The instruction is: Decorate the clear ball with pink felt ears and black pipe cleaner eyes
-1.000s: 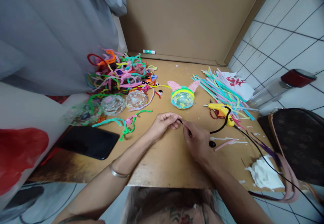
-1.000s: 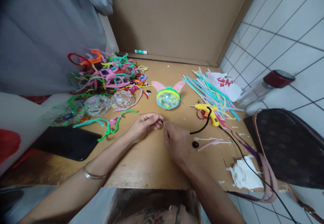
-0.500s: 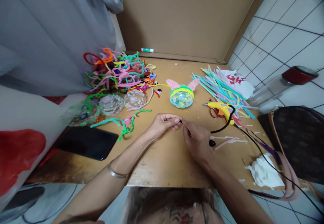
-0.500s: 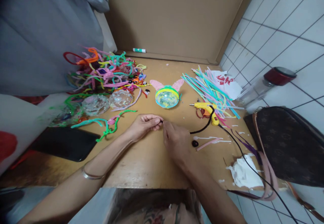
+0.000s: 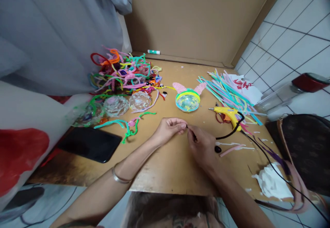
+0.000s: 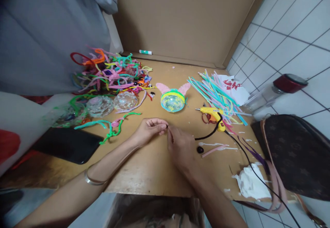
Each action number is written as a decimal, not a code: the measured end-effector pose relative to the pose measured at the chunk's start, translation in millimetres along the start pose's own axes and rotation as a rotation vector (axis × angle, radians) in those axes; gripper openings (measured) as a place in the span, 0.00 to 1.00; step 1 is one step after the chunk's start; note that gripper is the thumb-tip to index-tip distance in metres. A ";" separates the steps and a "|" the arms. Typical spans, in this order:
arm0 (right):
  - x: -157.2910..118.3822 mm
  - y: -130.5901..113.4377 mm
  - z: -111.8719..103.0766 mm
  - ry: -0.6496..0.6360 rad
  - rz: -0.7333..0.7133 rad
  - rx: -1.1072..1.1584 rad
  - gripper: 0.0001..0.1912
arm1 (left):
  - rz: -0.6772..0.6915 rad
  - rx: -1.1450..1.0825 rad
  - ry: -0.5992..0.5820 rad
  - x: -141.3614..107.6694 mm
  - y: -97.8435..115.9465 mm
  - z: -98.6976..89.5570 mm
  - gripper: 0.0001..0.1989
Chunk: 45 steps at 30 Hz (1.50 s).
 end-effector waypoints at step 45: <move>8.5 7.5 -3.1 0.008 -0.090 0.111 0.09 | -0.113 0.067 -0.089 -3.8 3.4 -0.4 0.17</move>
Point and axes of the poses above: each hand's wrist, its own x-axis towards the middle knuckle, its own z-axis out of the palm, y = z × x, the point moved 2 cm from there along x, towards the middle knuckle, and after that the axes turned 10 degrees about -x, right-handed, at the moved point
